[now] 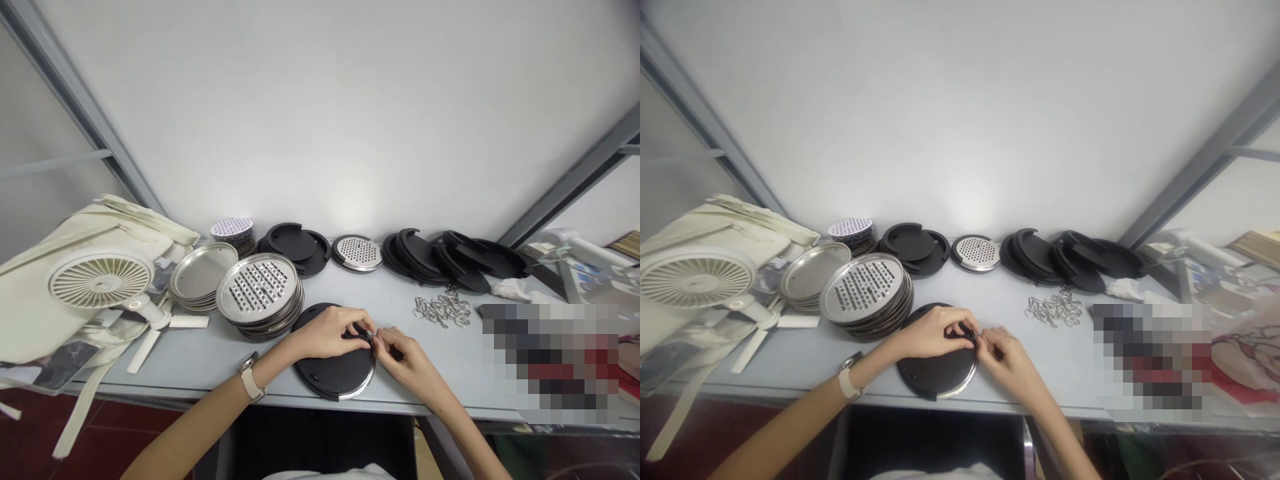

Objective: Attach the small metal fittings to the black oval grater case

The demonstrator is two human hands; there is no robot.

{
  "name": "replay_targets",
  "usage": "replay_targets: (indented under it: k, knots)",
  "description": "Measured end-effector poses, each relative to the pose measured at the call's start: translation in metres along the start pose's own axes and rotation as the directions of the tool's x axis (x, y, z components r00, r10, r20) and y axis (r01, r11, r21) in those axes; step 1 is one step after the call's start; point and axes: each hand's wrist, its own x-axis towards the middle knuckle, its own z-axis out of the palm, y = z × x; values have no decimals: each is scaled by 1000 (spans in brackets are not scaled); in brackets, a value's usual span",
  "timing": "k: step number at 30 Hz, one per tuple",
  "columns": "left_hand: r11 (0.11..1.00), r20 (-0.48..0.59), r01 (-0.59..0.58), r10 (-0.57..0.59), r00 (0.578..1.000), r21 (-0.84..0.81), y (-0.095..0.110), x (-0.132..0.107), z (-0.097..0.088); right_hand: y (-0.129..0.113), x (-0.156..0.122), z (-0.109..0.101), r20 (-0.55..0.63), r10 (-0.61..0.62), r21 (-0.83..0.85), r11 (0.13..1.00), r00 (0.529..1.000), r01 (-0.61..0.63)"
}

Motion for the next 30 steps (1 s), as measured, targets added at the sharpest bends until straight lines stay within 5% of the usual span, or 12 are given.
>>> replay_targets:
  k: [30]
  knots:
    - [999,-25,0,1,1000,39,0,0,0,-3,1,-1,-19,-6,-10,1000,1000,6]
